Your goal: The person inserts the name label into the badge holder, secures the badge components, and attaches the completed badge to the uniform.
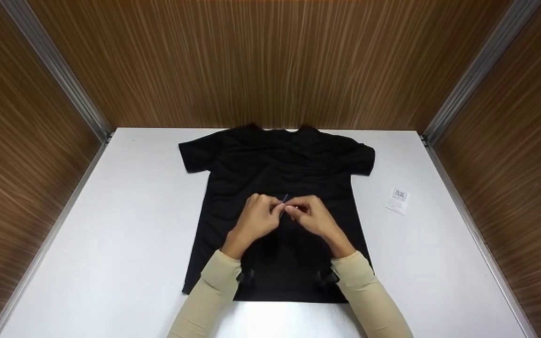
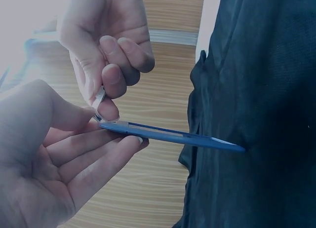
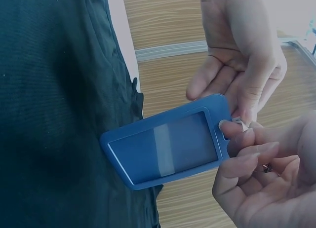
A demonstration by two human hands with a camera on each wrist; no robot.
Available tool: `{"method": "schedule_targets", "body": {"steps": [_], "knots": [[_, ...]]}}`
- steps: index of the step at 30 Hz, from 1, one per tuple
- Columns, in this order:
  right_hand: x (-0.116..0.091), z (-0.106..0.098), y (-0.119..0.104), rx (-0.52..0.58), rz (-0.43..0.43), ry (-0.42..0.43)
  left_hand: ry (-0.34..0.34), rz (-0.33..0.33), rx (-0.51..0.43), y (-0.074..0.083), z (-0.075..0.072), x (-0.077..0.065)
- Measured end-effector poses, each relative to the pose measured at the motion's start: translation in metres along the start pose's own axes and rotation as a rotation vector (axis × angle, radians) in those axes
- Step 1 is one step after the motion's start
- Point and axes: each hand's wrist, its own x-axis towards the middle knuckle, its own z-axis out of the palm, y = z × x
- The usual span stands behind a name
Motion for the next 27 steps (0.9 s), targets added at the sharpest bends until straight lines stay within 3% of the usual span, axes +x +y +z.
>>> {"method": "schedule_targets", "body": {"steps": [8,13,17,27], "knots": [[0.000,0.004,-0.002,-0.040,0.019,0.042,0.045,-0.005,0.022,-0.002,-0.001,0.000],[-0.001,0.009,0.009,-0.032,0.086,0.093,0.096,-0.046,0.029,-0.009,-0.002,-0.003],[-0.002,0.009,0.012,0.029,0.109,0.081,0.076,-0.062,0.030,-0.011,-0.003,-0.004],[0.001,0.004,0.009,0.011,0.091,0.075,0.056,-0.089,-0.020,-0.010,-0.007,0.000]]}}
